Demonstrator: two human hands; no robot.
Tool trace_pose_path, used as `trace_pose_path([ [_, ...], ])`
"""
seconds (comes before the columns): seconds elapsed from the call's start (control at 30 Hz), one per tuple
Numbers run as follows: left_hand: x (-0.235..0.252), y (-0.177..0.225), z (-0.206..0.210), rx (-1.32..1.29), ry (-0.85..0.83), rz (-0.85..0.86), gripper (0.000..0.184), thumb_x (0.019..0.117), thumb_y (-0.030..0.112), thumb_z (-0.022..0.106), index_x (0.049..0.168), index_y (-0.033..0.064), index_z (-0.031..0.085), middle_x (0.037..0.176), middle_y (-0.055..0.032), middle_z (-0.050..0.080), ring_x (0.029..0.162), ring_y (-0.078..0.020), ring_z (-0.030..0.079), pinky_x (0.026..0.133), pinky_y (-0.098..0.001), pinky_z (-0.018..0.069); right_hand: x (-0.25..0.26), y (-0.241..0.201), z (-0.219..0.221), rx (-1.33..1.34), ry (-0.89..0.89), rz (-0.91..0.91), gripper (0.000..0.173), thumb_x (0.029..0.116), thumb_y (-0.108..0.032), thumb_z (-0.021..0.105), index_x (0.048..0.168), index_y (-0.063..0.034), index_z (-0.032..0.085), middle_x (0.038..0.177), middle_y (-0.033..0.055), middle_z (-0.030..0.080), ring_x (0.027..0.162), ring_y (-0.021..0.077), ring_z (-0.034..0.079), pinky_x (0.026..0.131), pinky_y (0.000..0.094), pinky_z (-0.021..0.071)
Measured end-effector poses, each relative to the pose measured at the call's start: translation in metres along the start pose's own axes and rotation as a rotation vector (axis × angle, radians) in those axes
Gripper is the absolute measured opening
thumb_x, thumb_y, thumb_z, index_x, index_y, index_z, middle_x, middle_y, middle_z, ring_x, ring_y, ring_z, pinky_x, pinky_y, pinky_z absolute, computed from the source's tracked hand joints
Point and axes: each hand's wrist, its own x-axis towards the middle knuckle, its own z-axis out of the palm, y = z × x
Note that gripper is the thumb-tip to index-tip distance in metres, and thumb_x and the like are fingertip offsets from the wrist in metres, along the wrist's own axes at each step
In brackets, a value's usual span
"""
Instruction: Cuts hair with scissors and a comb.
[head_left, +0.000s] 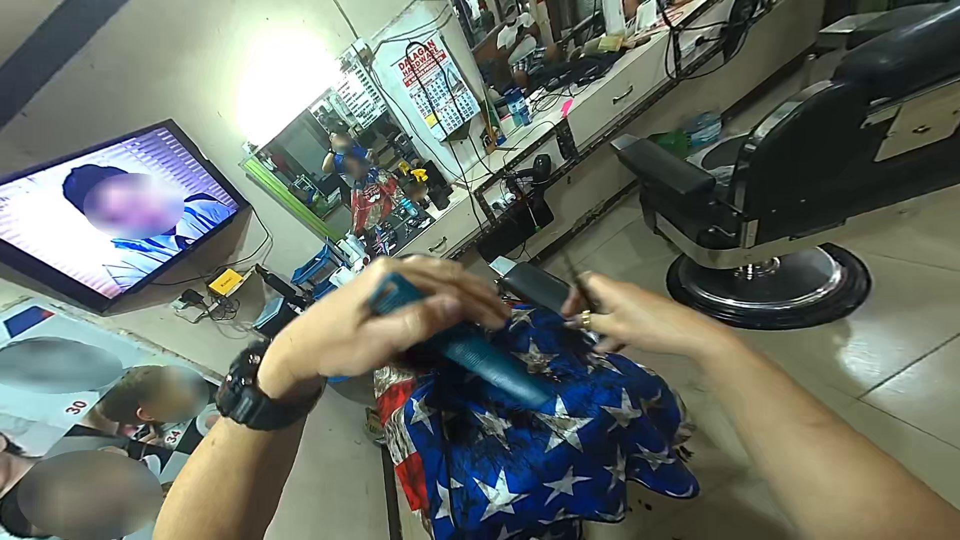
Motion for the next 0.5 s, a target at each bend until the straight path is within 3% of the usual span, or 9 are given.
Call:
trace_pose_path([
  [0.07, 0.004, 0.006, -0.012, -0.117, 0.055, 0.071, 0.046, 0.1081, 0.023, 0.036, 0.108, -0.0016, 0.074, 0.117, -0.0102, 0.073, 0.117, -0.0246, 0.067, 0.108, -0.0427, 0.0527, -0.01, 0.022, -0.007, 0.159, 0.2, 0.154, 0.046, 0.1005, -0.004, 0.06, 0.143, -0.0106, 0.043, 0.124, 0.0134, 0.065, 0.104, 0.0302, 0.07, 0.074, 0.0492, 0.0628],
  [0.13, 0.009, 0.004, -0.021, -0.082, 0.055, 0.09, 0.046, 0.1085, 0.02, 0.032, 0.111, 0.0, 0.073, 0.117, -0.0087, 0.074, 0.115, -0.021, 0.068, 0.104, -0.0398, 0.055, -0.023, 0.032, -0.008, 0.363, 0.341, 0.095, 0.054, 0.0991, 0.001, 0.056, 0.15, -0.0116, 0.041, 0.136, 0.0143, 0.057, 0.115, 0.0292, 0.066, 0.084, 0.0473, 0.0621],
  [0.2, 0.015, -0.004, -0.022, -0.014, 0.033, 0.056, 0.044, 0.1099, 0.023, 0.034, 0.114, 0.0044, 0.074, 0.114, -0.0043, 0.075, 0.106, -0.0149, 0.07, 0.095, -0.0355, 0.0589, -0.034, 0.023, 0.001, 0.53, 0.407, -0.055, 0.045, 0.098, -0.005, 0.044, 0.142, -0.0097, 0.053, 0.144, 0.0096, 0.055, 0.124, 0.0272, 0.062, 0.092, 0.0485, 0.0601],
  [0.27, 0.022, -0.016, -0.018, -0.005, -0.008, 0.064, 0.042, 0.1107, 0.027, 0.037, 0.116, 0.0073, 0.073, 0.111, -0.0017, 0.075, 0.087, -0.0109, 0.071, 0.072, -0.0295, 0.0621, -0.04, -0.005, 0.019, 0.568, 0.384, -0.183, 0.041, 0.103, -0.024, 0.033, 0.123, -0.0102, 0.067, 0.141, 0.0047, 0.058, 0.126, 0.0268, 0.059, 0.097, 0.0544, 0.0557],
  [0.3, 0.025, -0.021, -0.016, -0.026, -0.032, 0.08, 0.041, 0.1109, 0.027, 0.038, 0.117, 0.0069, 0.073, 0.111, -0.0024, 0.074, 0.082, -0.0114, 0.071, 0.067, -0.0292, 0.0626, -0.041, -0.021, 0.032, 0.54, 0.373, -0.239, 0.045, 0.1051, -0.034, 0.032, 0.117, -0.0132, 0.07, 0.138, 0.0034, 0.06, 0.125, 0.026, 0.06, 0.096, 0.0532, 0.0564],
  [0.37, 0.026, -0.033, -0.014, -0.068, -0.068, 0.141, 0.039, 0.1113, 0.024, 0.038, 0.12, 0.0048, 0.07, 0.112, -0.0045, 0.073, 0.083, -0.013, 0.071, 0.069, -0.0298, 0.0627, -0.038, -0.049, 0.062, 0.42, 0.39, -0.356, 0.042, 0.1074, -0.044, 0.037, 0.123, -0.0165, 0.066, 0.13, 0.0041, 0.063, 0.117, 0.0235, 0.064, 0.092, 0.046, 0.0592],
  [0.43, 0.021, -0.044, -0.014, -0.102, -0.027, 0.178, 0.04, 0.1114, 0.024, 0.036, 0.119, 0.0049, 0.07, 0.111, -0.0041, 0.073, 0.083, -0.0124, 0.07, 0.071, -0.0295, 0.0623, -0.033, -0.069, 0.092, 0.204, 0.488, -0.431, 0.036, 0.106, -0.032, 0.045, 0.135, -0.0168, 0.061, 0.12, 0.0014, 0.067, 0.103, 0.0152, 0.068, 0.086, 0.0359, 0.0604],
  [0.5, 0.009, -0.053, -0.018, -0.119, 0.021, 0.204, 0.041, 0.1112, 0.027, 0.037, 0.12, 0.0047, 0.07, 0.112, -0.0041, 0.074, 0.084, -0.012, 0.071, 0.072, -0.0288, 0.062, -0.027, -0.078, 0.114, 0.031, 0.638, -0.439, 0.03, 0.1055, -0.024, 0.049, 0.131, -0.0164, 0.064, 0.109, -0.0032, 0.069, 0.09, 0.0068, 0.066, 0.079, 0.0264, 0.0577],
])
